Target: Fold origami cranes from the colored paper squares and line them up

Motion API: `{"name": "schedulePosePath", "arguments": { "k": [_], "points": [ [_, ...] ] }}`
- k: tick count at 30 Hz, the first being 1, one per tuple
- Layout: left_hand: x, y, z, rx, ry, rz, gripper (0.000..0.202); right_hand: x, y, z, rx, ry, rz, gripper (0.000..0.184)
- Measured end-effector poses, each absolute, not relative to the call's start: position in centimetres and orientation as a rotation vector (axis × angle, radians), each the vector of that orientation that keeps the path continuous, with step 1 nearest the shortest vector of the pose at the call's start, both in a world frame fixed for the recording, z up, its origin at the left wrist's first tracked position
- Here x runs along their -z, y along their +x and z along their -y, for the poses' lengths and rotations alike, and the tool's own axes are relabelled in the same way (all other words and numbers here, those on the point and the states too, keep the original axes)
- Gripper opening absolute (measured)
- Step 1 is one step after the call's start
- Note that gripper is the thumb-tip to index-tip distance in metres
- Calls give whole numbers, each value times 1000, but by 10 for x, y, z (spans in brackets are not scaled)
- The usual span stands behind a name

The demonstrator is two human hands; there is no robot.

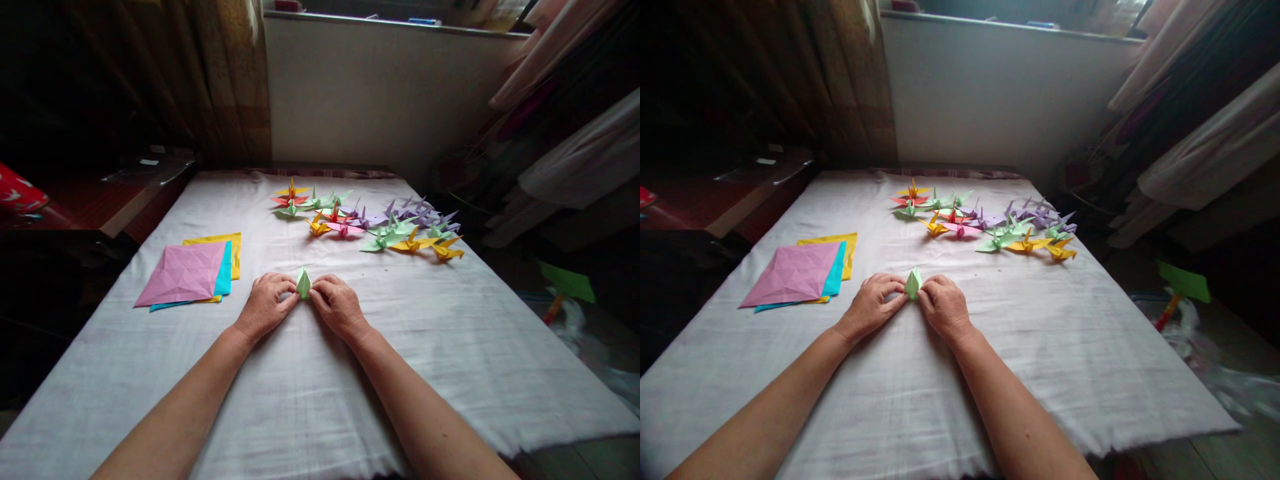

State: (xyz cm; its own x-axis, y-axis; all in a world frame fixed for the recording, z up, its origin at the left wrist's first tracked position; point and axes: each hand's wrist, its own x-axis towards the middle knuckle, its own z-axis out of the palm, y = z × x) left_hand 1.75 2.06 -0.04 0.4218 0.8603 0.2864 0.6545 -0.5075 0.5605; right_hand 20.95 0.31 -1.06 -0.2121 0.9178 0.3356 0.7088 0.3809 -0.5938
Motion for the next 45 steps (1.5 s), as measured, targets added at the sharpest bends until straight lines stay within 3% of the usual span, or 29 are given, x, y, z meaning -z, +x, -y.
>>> {"name": "schedulePosePath", "arguments": {
  "k": [8, 16, 25, 45],
  "points": [
    [1, 22, -21, -767, 2291, -1392, 18, 9, 204, -4, -351, -1490, 1980, 19],
    [0, 26, -21, -757, 2297, -1455, 13, 9, 202, -3, -334, -1509, 1969, 19],
    [-2, 31, -19, -756, 2299, -1520, 13, 9, 201, -1, -316, -1562, 1951, 3],
    [-8, 29, -19, -570, 2291, -1547, 8, 13, 201, -1, -281, -1487, 2019, 7]
  ]
}}
